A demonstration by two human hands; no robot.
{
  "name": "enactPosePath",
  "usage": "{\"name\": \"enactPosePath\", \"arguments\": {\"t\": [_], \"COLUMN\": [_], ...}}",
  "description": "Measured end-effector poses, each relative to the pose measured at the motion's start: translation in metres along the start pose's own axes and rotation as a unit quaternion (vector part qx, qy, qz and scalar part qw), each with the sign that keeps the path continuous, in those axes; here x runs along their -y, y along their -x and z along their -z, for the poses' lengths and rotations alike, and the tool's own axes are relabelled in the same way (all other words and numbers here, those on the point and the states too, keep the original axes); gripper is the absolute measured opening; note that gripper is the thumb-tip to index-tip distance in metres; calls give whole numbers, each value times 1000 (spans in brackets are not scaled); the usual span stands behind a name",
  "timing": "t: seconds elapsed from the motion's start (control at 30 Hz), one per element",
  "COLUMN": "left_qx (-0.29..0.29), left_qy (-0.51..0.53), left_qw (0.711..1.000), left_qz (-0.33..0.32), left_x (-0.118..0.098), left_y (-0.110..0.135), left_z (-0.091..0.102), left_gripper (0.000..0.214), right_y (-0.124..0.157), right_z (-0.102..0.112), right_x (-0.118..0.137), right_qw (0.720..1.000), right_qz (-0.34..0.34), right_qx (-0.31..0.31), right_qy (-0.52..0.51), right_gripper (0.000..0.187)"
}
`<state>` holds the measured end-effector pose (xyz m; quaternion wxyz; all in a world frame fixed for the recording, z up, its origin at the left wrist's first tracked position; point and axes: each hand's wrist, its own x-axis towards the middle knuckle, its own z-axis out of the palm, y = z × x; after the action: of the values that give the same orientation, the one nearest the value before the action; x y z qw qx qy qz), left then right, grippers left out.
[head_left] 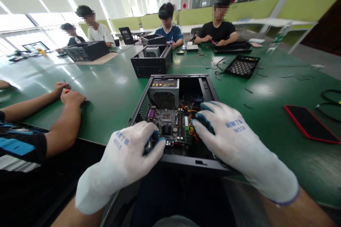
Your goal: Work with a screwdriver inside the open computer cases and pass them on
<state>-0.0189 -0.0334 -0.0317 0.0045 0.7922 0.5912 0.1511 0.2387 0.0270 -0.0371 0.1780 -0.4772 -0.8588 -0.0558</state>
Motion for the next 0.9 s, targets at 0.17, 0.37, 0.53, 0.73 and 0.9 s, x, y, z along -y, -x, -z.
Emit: {"name": "enactPosePath", "arguments": {"t": [0.17, 0.37, 0.53, 0.73, 0.9], "left_qx": [16, 17, -9, 30, 74], "left_qy": [26, 41, 43, 61, 3], "left_qw": [999, 999, 999, 997, 992], "left_qz": [-15, -9, -16, -30, -100], "left_x": [3, 3, 1, 0, 10], "left_y": [-1, 0, -2, -4, -38], "left_z": [1, 1, 1, 10, 11], "left_gripper": [16, 14, 15, 25, 40], "right_y": [0, 2, 3, 3, 2], "right_z": [-3, -7, -8, -5, -5], "right_x": [-2, -5, -6, -2, 0], "right_qw": [1000, 1000, 1000, 999, 998], "right_qz": [-21, -12, 12, 28, -7], "right_qx": [-3, -9, -23, -42, -59], "right_qy": [-10, -2, 0, 18, -12], "right_gripper": [37, 36, 28, 28, 31]}}
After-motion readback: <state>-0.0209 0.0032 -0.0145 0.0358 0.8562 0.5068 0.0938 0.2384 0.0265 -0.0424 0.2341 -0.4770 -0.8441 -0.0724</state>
